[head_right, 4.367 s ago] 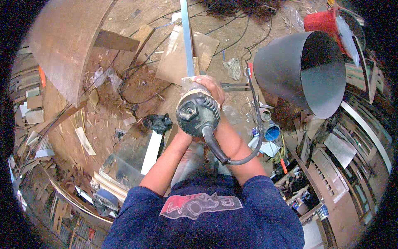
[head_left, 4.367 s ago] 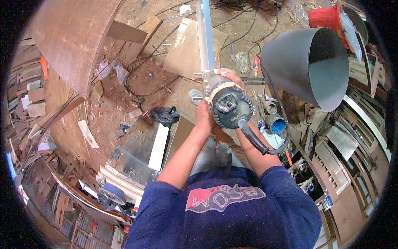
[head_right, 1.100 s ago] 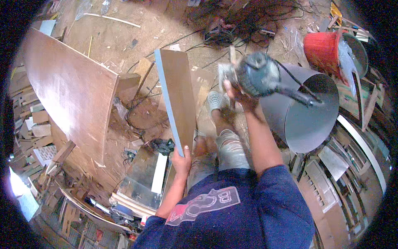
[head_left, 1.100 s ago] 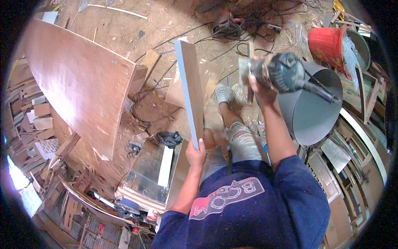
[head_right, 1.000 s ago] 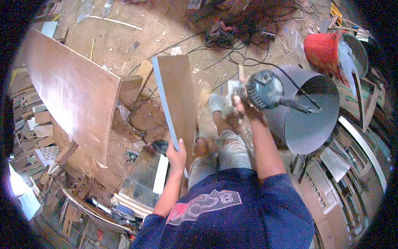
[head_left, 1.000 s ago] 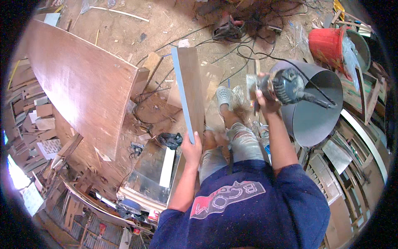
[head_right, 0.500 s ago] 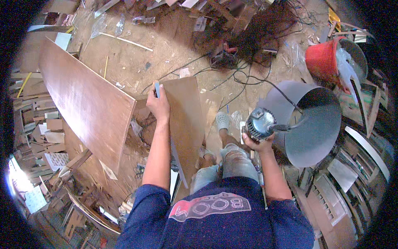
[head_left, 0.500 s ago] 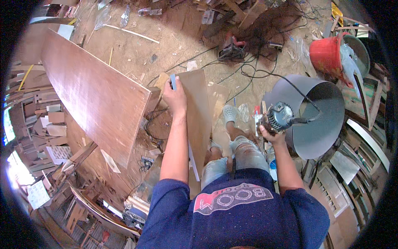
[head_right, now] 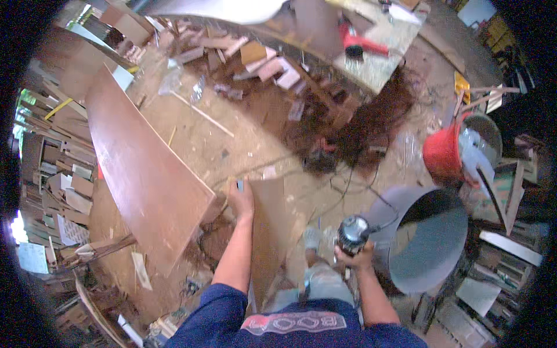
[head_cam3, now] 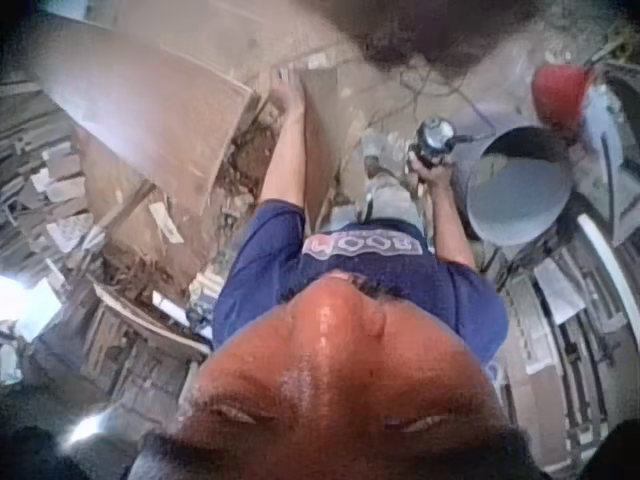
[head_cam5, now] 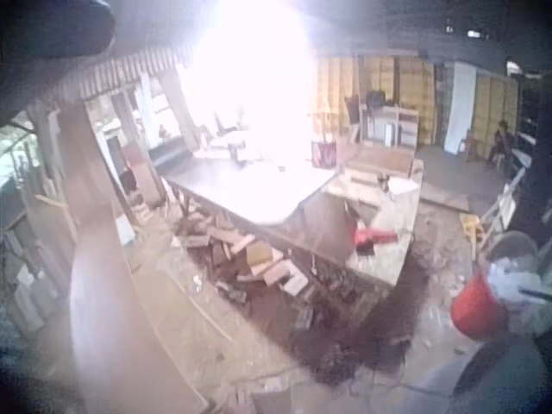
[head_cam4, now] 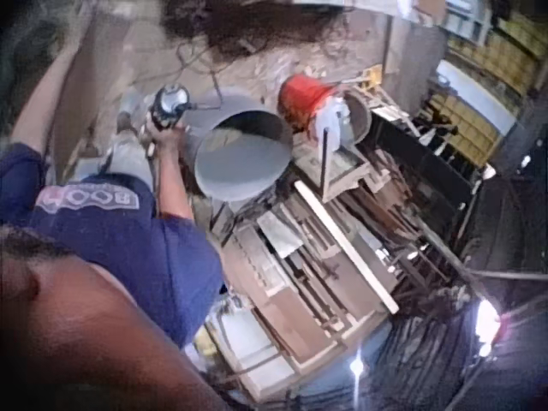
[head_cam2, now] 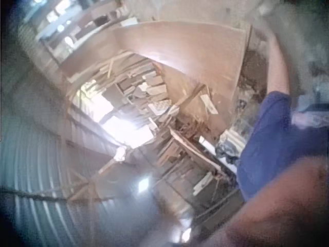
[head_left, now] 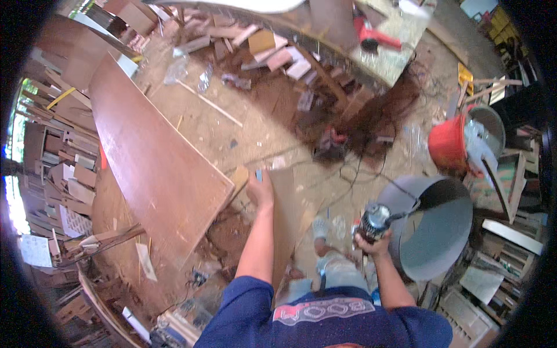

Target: The person picks up a laminate-covered wooden panel, secures it, and uses a handheld router to trim the excess edge banding from the perimeter of the piece.

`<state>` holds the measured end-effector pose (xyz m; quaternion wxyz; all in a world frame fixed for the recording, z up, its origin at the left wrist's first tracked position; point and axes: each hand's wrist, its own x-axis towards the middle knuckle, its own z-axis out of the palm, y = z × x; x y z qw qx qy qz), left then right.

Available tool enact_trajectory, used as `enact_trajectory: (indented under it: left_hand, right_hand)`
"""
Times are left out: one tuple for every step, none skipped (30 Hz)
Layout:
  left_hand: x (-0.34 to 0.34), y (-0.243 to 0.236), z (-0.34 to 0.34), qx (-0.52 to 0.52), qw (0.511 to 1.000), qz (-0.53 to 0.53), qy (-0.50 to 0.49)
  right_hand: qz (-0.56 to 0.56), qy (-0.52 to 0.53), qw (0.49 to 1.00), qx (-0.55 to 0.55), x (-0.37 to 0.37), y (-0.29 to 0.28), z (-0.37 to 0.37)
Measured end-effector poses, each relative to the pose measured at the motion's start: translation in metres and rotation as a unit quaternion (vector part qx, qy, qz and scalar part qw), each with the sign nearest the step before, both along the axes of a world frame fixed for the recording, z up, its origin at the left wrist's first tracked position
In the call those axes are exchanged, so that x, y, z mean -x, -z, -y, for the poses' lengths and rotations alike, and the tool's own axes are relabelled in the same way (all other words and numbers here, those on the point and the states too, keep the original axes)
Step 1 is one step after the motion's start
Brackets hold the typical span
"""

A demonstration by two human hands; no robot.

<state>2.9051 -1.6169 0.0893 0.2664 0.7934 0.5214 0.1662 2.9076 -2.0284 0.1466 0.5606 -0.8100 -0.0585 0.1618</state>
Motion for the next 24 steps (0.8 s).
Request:
enact_trajectory:
  left_hand:
    - [0.004, 0.002, -0.003, 0.009, 1.000, 0.014, 0.008]
    - [0.008, 0.005, -0.005, 0.016, 0.999, 0.046, 0.020]
    - [0.011, 0.008, -0.007, 0.019, 0.998, 0.059, 0.020]
    - [0.014, 0.010, -0.009, 0.001, 0.996, 0.089, 0.029]
    - [0.019, 0.011, -0.010, 0.014, 0.998, 0.065, 0.017]
    - [0.023, 0.011, -0.010, -0.015, 0.993, 0.111, 0.030]
    - [0.028, 0.010, -0.010, -0.021, 0.991, 0.130, 0.032]
    - [0.033, 0.007, -0.008, -0.021, 0.990, 0.138, 0.032]
    - [0.040, 0.004, -0.005, -0.030, 0.987, 0.156, 0.033]
    - [0.051, -0.002, -0.002, -0.025, 0.993, 0.104, 0.042]
    - [0.063, -0.008, 0.002, -0.022, 0.998, 0.038, 0.047]
    - [0.076, -0.014, 0.007, -0.026, 0.997, 0.057, 0.049]
    - [0.090, -0.020, 0.011, -0.020, 0.996, 0.054, 0.071]
    - [0.104, -0.025, 0.016, -0.015, 0.995, 0.047, 0.090]
    - [0.116, -0.029, 0.021, -0.020, 0.994, 0.051, 0.089]
    - [0.126, -0.033, 0.027, -0.021, 0.996, 0.005, 0.084]
    - [0.134, -0.036, 0.032, -0.008, 0.996, -0.053, 0.077]
    - [0.143, -0.040, 0.036, -0.026, 0.996, -0.036, 0.075]
    - [0.151, -0.044, 0.041, -0.013, 0.996, -0.060, 0.068]
    - [0.158, -0.047, 0.044, 0.010, 0.994, -0.090, 0.058]
    - [0.164, -0.050, 0.049, -0.002, 0.995, -0.080, 0.055]
    - [0.172, -0.053, 0.054, 0.013, 0.994, -0.090, 0.065]
    - [0.177, -0.055, 0.058, 0.033, 0.991, -0.106, 0.068]
    - [0.182, -0.056, 0.062, 0.026, 0.993, -0.094, 0.070]
  right_hand:
    - [0.044, -0.003, 0.999, 0.007, -0.002, -0.001, 0.000]
    - [0.085, -0.005, 0.996, 0.006, -0.002, -0.003, 0.000]
    - [0.042, -0.002, 0.999, -0.023, -0.003, -0.002, -0.002]
    - [0.026, -0.021, 0.999, -0.022, -0.003, -0.005, 0.000]
    - [0.002, -0.026, 0.998, -0.054, -0.003, -0.006, 0.000]
    - [-0.027, -0.033, 0.999, -0.024, -0.003, -0.009, 0.001]
    - [-0.030, -0.058, 0.998, 0.001, -0.004, -0.013, 0.003]
    - [0.048, -0.066, 0.996, 0.033, -0.006, -0.018, 0.004]
    - [0.087, -0.079, 0.991, 0.062, -0.008, -0.023, 0.006]
    - [0.138, -0.072, 0.986, 0.053, -0.009, -0.028, 0.006]
    - [0.187, -0.065, 0.979, 0.043, -0.009, -0.033, 0.007]
    - [0.196, -0.071, 0.977, 0.052, -0.009, -0.038, 0.007]
    - [0.200, -0.069, 0.977, 0.037, -0.009, -0.043, 0.007]
    - [0.162, -0.069, 0.984, 0.033, -0.009, -0.046, 0.006]
    - [0.140, -0.081, 0.986, 0.036, -0.008, -0.051, 0.006]
    - [0.145, -0.078, 0.986, 0.021, -0.007, -0.055, 0.006]
    - [0.149, -0.081, 0.985, 0.017, -0.007, -0.059, 0.005]
    - [-0.069, -0.024, 0.986, -0.151, -0.007, -0.064, 0.006]
    - [-0.183, -0.007, 0.964, -0.193, -0.007, -0.068, 0.004]
    - [-0.279, 0.025, 0.909, -0.308, -0.007, -0.073, 0.004]
    - [-0.329, 0.087, 0.876, -0.343, -0.007, -0.078, 0.000]
    - [-0.376, 0.147, 0.835, -0.374, -0.007, -0.083, -0.003]
    - [-0.374, 0.141, 0.837, -0.375, -0.005, -0.091, 0.000]
    - [-0.242, 0.017, 0.928, -0.283, -0.002, -0.100, 0.005]
